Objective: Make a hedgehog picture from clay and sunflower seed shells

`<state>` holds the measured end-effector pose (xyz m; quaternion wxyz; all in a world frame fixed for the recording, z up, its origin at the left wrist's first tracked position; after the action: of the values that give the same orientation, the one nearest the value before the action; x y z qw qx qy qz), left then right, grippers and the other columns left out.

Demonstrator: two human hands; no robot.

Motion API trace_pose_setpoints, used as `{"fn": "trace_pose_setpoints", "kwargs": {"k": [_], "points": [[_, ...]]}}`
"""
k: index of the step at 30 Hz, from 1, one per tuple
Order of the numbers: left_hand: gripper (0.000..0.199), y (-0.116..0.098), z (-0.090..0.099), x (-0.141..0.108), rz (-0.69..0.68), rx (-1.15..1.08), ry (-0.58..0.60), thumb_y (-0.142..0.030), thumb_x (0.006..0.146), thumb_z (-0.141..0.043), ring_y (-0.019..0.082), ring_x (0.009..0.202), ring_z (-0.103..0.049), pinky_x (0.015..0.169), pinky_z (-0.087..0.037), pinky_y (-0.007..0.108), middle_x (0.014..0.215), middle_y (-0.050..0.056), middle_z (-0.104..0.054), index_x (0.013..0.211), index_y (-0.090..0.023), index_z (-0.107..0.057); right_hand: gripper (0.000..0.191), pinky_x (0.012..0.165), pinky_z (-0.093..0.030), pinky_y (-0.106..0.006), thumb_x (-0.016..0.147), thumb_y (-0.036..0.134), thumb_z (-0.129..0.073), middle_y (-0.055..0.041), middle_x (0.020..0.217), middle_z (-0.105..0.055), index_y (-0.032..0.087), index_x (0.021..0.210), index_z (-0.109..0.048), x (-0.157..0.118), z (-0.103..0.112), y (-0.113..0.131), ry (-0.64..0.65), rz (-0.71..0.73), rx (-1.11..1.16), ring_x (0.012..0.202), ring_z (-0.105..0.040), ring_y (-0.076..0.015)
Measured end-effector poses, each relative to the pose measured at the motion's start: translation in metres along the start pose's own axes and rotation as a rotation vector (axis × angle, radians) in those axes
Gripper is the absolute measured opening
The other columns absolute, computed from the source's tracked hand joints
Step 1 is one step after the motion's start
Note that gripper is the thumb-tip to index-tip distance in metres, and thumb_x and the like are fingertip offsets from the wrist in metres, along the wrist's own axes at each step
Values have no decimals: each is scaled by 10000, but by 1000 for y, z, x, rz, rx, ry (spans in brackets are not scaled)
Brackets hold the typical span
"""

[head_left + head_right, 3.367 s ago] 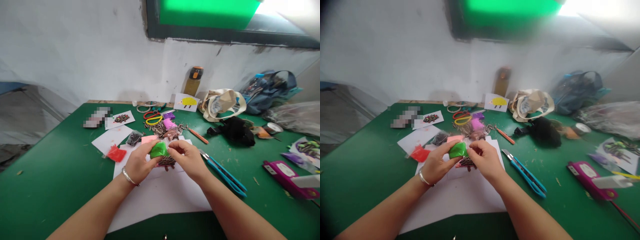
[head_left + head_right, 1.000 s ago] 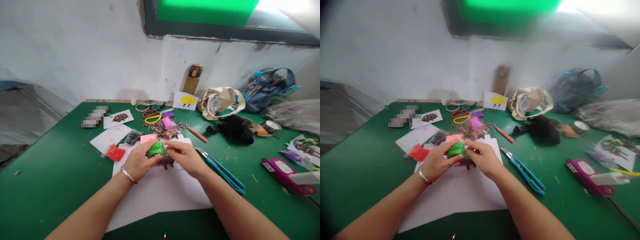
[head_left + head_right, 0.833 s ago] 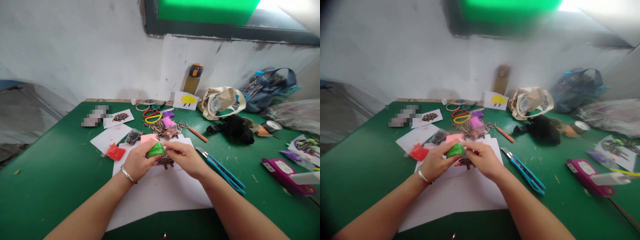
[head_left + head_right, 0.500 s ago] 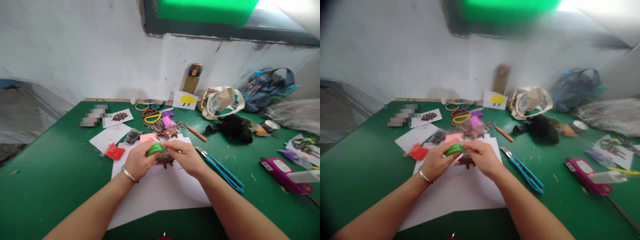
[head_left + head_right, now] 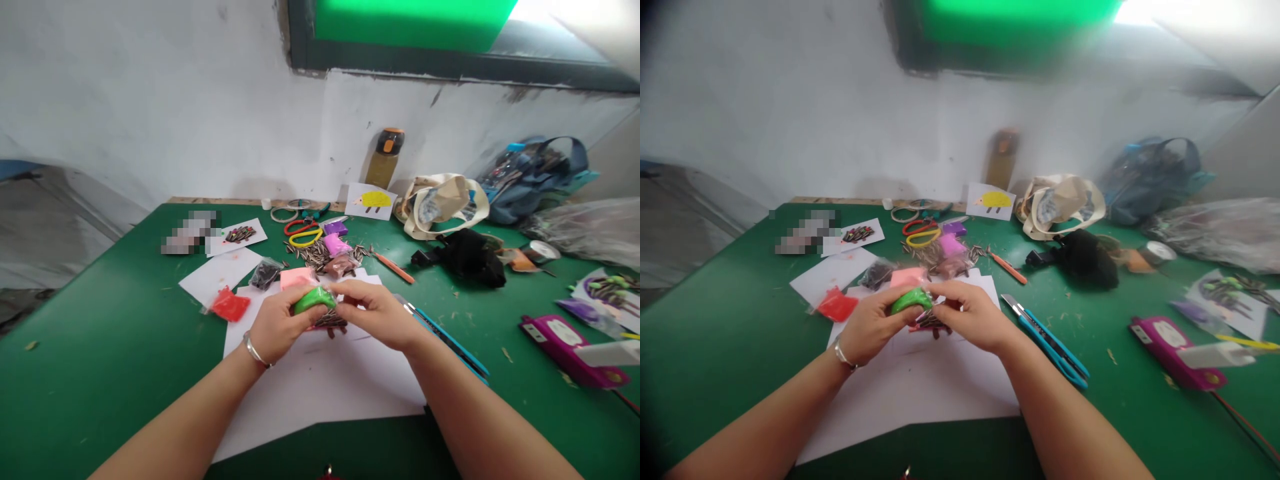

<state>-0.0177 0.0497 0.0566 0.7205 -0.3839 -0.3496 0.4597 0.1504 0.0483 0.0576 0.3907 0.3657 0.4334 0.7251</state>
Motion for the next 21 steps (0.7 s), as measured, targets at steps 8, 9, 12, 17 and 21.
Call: {"fn": "trace_pose_setpoints", "kwargs": {"k": [8, 9, 12, 17, 21], "points": [[210, 0, -2, -1, -47, 157, -35, -322, 812, -636, 158, 799, -638, 725, -490, 247, 927, -15, -716, 994, -232, -691, 290, 570, -478, -237, 782, 122, -535, -14, 890, -624, 213, 1036, -642, -2, -6, 4, -41, -42, -19, 596, -555, -90], [210, 0, -3, -2, -59, 166, -31, -324, 815, -634, 156, 797, -639, 721, -490, 245, 939, -15, -717, 997, -236, -692, 271, 560, -468, -231, 771, 108, -525, -5, 847, -615, 207, 997, -639, -2, -7, 4, -65, -45, -30, 590, -545, -90], [198, -1, -6, -2, -76, 174, -23, -336, 828, -621, 151, 789, -640, 709, -488, 236, 948, -16, -721, 984, -242, -696, 219, 524, -436, -213, 737, 69, -491, 34, 687, -559, 198, 869, -609, -1, -10, 3, -106, -79, -14, 550, -519, -86], [217, 1, -10, -3, -57, 159, 14, -373, 843, -603, 144, 798, -642, 697, -481, 220, 962, -20, -721, 998, -249, -690, 171, 463, -410, -198, 698, 54, -464, 65, 578, -515, 199, 749, -540, -2, -18, -3, -147, -195, 133, 489, -528, -87], [216, 3, -10, -3, -61, 188, 19, -379, 851, -584, 145, 777, -630, 679, -471, 228, 954, -13, -717, 976, -239, -692, 138, 454, -424, -212, 698, 76, -495, 61, 597, -536, 196, 748, -543, -1, -19, -10, -160, -255, 290, 486, -541, -97]]}}
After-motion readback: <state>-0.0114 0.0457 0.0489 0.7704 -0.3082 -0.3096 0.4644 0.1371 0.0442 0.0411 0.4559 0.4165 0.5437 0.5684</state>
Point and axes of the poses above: each hand's wrist, its own x-axis towards the middle knuckle, its own z-axis out of the back of the hand, y = z × x, the point moved 4 cm from there along x, towards the middle knuckle
